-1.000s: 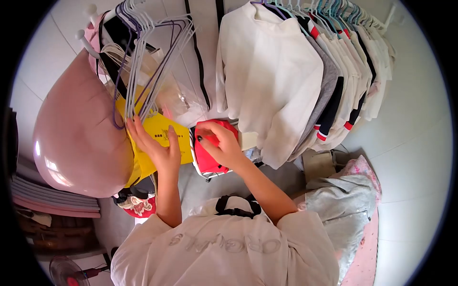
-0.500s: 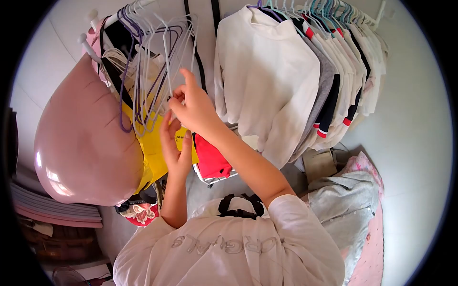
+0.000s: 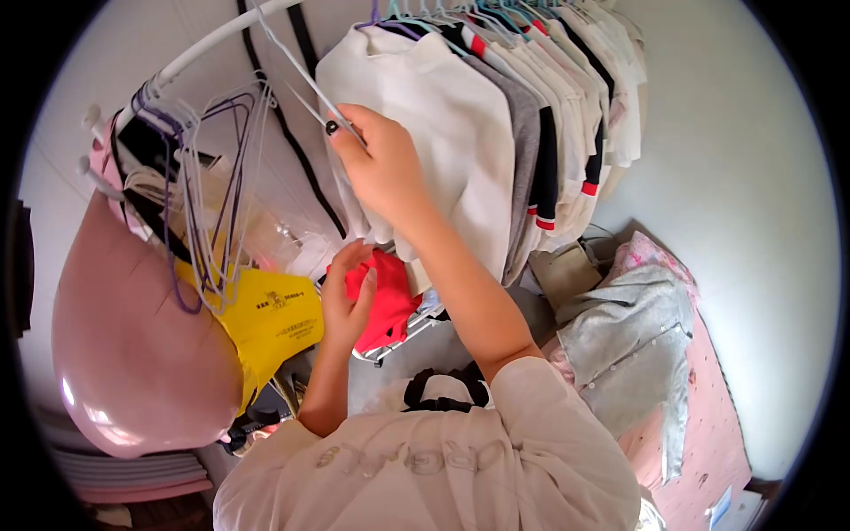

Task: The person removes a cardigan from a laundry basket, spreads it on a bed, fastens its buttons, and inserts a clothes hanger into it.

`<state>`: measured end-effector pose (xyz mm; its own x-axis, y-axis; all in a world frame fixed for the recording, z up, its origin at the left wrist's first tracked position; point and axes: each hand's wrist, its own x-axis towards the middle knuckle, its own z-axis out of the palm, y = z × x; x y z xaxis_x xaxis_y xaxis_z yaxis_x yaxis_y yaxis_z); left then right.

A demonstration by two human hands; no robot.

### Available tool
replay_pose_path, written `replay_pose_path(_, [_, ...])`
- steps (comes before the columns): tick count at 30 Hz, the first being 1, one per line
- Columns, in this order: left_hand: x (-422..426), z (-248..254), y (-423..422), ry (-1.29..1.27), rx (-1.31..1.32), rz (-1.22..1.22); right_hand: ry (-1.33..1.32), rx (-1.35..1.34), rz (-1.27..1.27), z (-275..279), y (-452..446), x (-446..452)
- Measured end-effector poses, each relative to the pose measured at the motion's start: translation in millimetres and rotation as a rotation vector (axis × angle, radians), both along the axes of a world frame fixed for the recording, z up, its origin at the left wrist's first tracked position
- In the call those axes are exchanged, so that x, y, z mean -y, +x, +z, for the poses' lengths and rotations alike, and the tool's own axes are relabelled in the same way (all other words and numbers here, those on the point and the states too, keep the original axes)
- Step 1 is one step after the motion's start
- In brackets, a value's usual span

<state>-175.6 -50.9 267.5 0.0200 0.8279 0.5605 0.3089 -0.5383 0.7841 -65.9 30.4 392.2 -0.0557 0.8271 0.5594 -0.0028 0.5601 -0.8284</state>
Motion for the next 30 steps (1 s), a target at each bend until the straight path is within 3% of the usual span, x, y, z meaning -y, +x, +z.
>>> replay_pose_path(4, [-10,-8,19,-0.034,0.036,-0.067,-0.094,-0.084,0.071,1,53,18])
replay_pose_path(9, [-24,-22,47,-0.095,0.117,-0.162,-0.273,-0.228,0.16,-50,161,64])
replay_pose_path(14, [-27,-36,84,0.192,-0.076,-0.058,-0.393,-0.286,0.152,-126,276,168])
replay_pose_path(17, [-28,-50,110,0.466,-0.243,-0.028,-0.555,-0.299,-0.105,-164,322,258])
replay_pose_path(20, [-25,-52,142,0.332,-0.302,-0.305,-0.603,-0.221,-0.225,-177,343,324])
replay_pose_path(24, [-32,-98,185,-0.108,-0.399,-1.012,-0.594,-0.352,-0.384,-206,366,384])
replay_pose_path(28, [-21,-123,225,-0.379,-0.455,-1.123,-0.694,-0.565,-0.363,-222,385,405])
replay_pose_path(30, [-20,-133,241,-0.464,-0.563,-1.072,-0.915,-0.355,-0.567,-221,395,400])
